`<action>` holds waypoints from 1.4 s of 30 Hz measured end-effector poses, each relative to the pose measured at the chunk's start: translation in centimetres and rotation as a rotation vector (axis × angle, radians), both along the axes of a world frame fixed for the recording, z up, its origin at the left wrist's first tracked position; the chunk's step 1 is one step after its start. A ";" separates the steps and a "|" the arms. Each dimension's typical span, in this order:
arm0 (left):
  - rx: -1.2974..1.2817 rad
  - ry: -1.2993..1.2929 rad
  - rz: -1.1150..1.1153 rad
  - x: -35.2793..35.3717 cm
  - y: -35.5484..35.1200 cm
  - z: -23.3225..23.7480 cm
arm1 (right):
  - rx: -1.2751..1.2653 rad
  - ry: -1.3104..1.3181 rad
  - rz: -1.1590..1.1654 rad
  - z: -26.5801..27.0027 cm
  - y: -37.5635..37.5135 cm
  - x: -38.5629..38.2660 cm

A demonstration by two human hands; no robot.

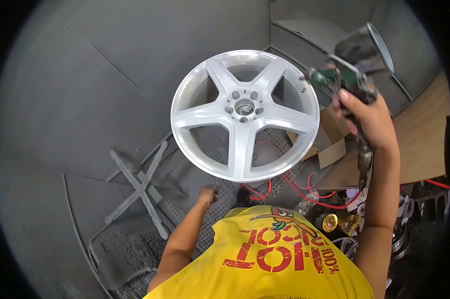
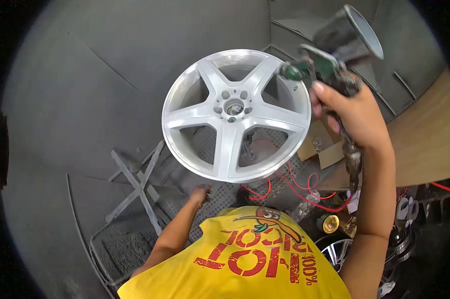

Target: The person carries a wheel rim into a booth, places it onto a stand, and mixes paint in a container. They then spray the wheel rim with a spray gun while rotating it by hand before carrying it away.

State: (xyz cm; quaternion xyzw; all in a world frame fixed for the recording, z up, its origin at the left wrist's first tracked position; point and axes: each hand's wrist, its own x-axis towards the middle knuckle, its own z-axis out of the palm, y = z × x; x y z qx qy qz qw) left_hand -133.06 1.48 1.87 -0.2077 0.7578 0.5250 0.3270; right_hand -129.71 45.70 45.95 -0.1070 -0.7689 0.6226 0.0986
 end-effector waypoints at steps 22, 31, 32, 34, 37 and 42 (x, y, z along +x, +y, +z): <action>0.378 0.233 0.445 -8.6 1.8 -0.1 | 0.018 -0.109 0.058 -0.3 -6.4 -7.4; 0.403 -0.052 0.256 0.4 6.1 0.2 | 0.145 -0.120 0.132 0.0 -7.8 -7.6; 0.456 -0.075 0.188 0.9 6.2 -0.7 | 0.148 -0.122 0.132 -0.1 -7.8 -7.6; 0.490 -0.104 0.146 1.0 6.1 -1.7 | 0.155 -0.126 0.127 -0.1 -7.7 -7.5; 0.463 -0.099 0.088 1.3 6.2 -1.8 | 0.180 -0.102 0.161 0.1 -7.9 -7.3; 0.404 -0.046 0.022 1.2 7.2 1.4 | 0.217 -0.086 0.194 0.1 -9.4 -7.3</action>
